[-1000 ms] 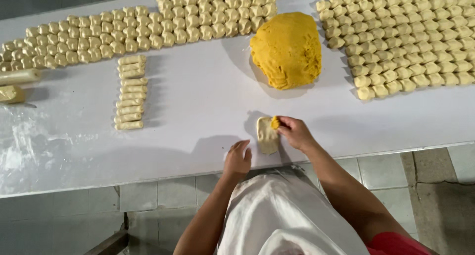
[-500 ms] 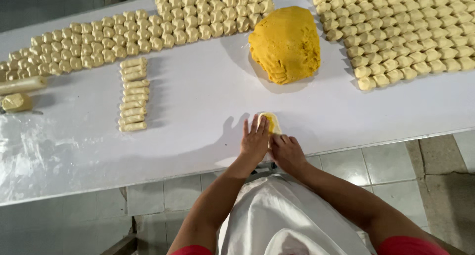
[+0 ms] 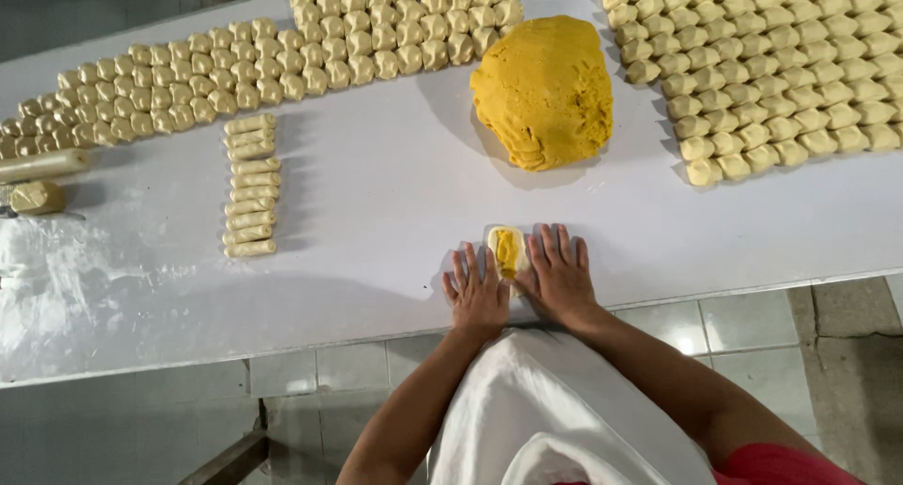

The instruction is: The person prepares pieces of dough by hand on a white table, pulling small portions from a large yellow dough mass, flattening them, adding a filling, and rolling them into cylinders.

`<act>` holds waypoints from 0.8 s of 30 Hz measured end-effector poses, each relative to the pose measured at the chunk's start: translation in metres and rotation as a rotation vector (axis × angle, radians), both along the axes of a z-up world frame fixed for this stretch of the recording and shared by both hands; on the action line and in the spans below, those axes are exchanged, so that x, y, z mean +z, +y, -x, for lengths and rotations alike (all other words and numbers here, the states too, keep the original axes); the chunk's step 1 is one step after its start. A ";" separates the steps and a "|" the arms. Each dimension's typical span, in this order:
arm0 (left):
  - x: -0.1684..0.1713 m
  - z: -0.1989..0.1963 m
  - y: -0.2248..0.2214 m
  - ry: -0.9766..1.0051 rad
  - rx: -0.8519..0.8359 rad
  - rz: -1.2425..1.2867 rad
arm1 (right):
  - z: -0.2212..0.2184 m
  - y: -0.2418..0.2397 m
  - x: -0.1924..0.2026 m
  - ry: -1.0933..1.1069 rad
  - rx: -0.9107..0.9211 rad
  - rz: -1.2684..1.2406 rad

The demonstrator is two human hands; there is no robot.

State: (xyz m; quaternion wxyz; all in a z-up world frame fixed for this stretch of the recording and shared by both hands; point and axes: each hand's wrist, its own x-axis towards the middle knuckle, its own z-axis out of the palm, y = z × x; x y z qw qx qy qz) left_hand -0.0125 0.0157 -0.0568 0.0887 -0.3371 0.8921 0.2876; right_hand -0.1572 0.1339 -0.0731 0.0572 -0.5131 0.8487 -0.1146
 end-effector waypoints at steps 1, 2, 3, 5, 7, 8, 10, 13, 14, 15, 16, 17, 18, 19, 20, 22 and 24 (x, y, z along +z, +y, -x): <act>0.001 0.002 0.002 0.002 0.002 -0.017 | -0.004 0.000 -0.003 -0.004 0.006 0.012; 0.002 0.004 0.003 0.026 0.010 -0.022 | -0.007 -0.001 -0.006 -0.009 0.009 0.026; 0.003 0.006 0.004 0.051 0.019 -0.027 | -0.007 -0.002 -0.008 -0.019 0.013 0.043; 0.003 0.008 0.004 0.028 -0.002 -0.027 | -0.010 -0.006 -0.012 -0.036 0.012 0.081; 0.003 0.014 0.002 -0.060 -0.052 -0.020 | -0.008 -0.008 -0.013 -0.016 0.039 0.025; 0.003 0.017 0.000 -0.079 -0.099 0.067 | -0.008 -0.007 -0.012 -0.007 0.054 -0.005; 0.003 0.021 -0.001 -0.118 -0.193 0.238 | -0.002 -0.009 -0.011 -0.007 0.086 -0.050; 0.007 0.033 -0.013 -0.276 -0.337 0.303 | 0.016 -0.013 -0.011 -0.146 0.064 -0.063; 0.011 0.038 -0.022 -0.218 -0.215 0.219 | 0.026 -0.018 -0.011 -0.212 0.045 -0.053; 0.013 0.042 -0.032 -0.158 -0.095 0.135 | 0.035 -0.025 -0.011 -0.237 0.045 0.051; 0.013 0.044 -0.039 -0.096 0.022 0.049 | 0.043 -0.032 -0.013 -0.263 0.045 0.155; 0.010 0.047 -0.046 -0.041 0.051 0.045 | 0.050 -0.038 -0.016 -0.289 0.045 0.258; 0.005 0.047 -0.048 0.008 0.077 0.032 | 0.051 -0.038 -0.019 -0.209 0.102 0.216; -0.002 0.047 -0.050 0.057 0.103 0.019 | 0.052 -0.038 -0.022 -0.128 0.158 0.173; -0.007 0.046 -0.051 0.046 0.144 0.008 | 0.056 -0.039 -0.027 -0.043 0.213 0.132; -0.014 0.042 -0.049 0.019 0.225 -0.020 | 0.059 -0.034 -0.033 -0.163 0.180 0.206; -0.017 0.040 -0.051 0.065 0.229 -0.060 | 0.057 -0.029 -0.036 -0.272 0.136 0.220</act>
